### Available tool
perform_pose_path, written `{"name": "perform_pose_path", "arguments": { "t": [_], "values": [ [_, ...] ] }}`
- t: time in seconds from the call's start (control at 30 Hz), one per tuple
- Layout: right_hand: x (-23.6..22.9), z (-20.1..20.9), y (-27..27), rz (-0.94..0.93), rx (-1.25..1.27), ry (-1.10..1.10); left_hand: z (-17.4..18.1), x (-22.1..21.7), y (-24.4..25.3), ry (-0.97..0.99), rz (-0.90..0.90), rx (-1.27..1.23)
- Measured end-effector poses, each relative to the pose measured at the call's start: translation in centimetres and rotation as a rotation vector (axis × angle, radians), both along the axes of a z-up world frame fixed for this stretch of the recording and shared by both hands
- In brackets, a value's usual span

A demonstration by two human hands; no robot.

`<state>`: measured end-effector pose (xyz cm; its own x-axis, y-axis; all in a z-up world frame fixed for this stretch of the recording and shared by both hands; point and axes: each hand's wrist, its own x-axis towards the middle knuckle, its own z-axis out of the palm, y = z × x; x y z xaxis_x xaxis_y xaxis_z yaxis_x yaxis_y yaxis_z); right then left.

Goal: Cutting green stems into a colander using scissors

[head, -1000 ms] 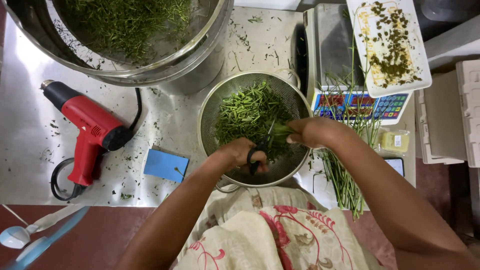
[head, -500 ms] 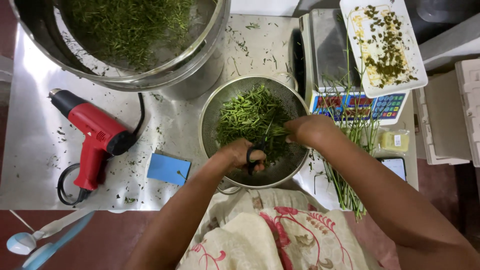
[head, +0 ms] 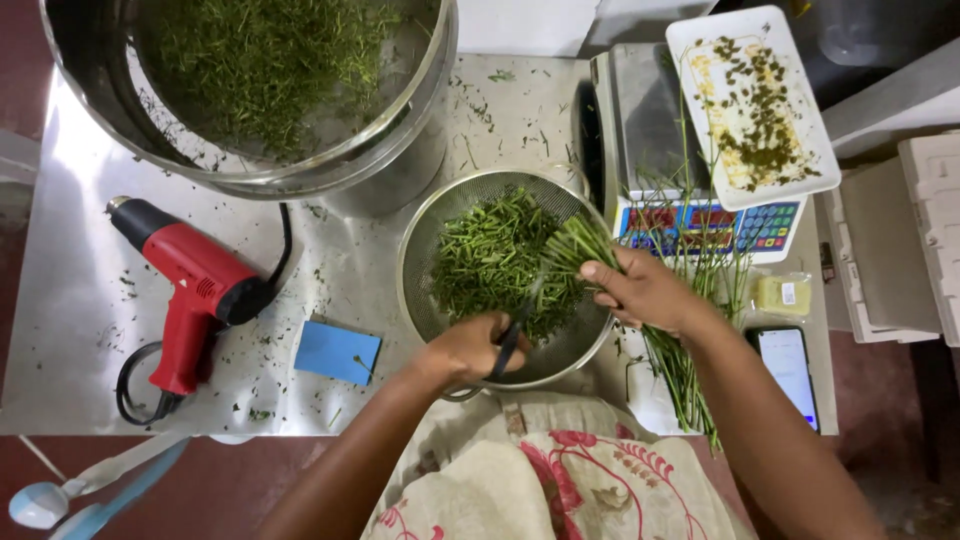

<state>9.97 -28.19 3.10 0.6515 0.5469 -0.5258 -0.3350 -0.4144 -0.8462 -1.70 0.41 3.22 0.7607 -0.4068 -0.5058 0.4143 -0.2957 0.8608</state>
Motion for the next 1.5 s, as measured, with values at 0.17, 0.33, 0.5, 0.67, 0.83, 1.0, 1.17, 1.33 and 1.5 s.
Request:
{"name": "perform_pose_path", "arguments": {
  "t": [0.17, 0.33, 0.5, 0.67, 0.83, 1.0, 1.17, 1.33, 1.5],
  "values": [
    [-2.5, 3.3, 2.7, 0.034, 0.045, 0.034, 1.0, 1.2, -0.6, -0.048, -0.055, 0.220],
    [-3.0, 6.1, 3.9, 0.068, 0.032, 0.166, -0.1, 2.3, -0.1, -0.074, -0.141, 0.336],
    [-2.6, 4.9, 3.6, 0.102, 0.048, 0.253, -3.4, 2.0, 0.0, -0.035, -0.175, 0.295],
    [-2.1, 4.6, 4.1, 0.131, 0.008, 0.317, -0.4, 1.8, 0.8, 0.008, -0.201, 0.235],
    [-1.8, 4.3, 4.9, 0.116, 0.012, 0.332, -1.0, 1.9, 1.2, 0.073, -0.090, 0.075],
    [-1.7, 3.9, 6.4, 0.176, -0.049, 0.352, -1.4, 3.1, 1.5, -0.009, -0.165, 0.126],
    [-0.9, 2.5, 7.3, 0.204, -0.060, 0.344, -4.3, 3.4, 1.4, 0.028, -0.115, -0.010],
    [0.4, 2.4, 6.9, 0.239, -0.113, 0.368, -3.6, 3.0, 1.2, 0.134, 0.017, 0.014],
    [0.6, 1.9, 6.8, 0.287, -0.112, 0.374, -4.0, 3.0, 0.9, 0.134, 0.024, 0.104]
  ]
}}
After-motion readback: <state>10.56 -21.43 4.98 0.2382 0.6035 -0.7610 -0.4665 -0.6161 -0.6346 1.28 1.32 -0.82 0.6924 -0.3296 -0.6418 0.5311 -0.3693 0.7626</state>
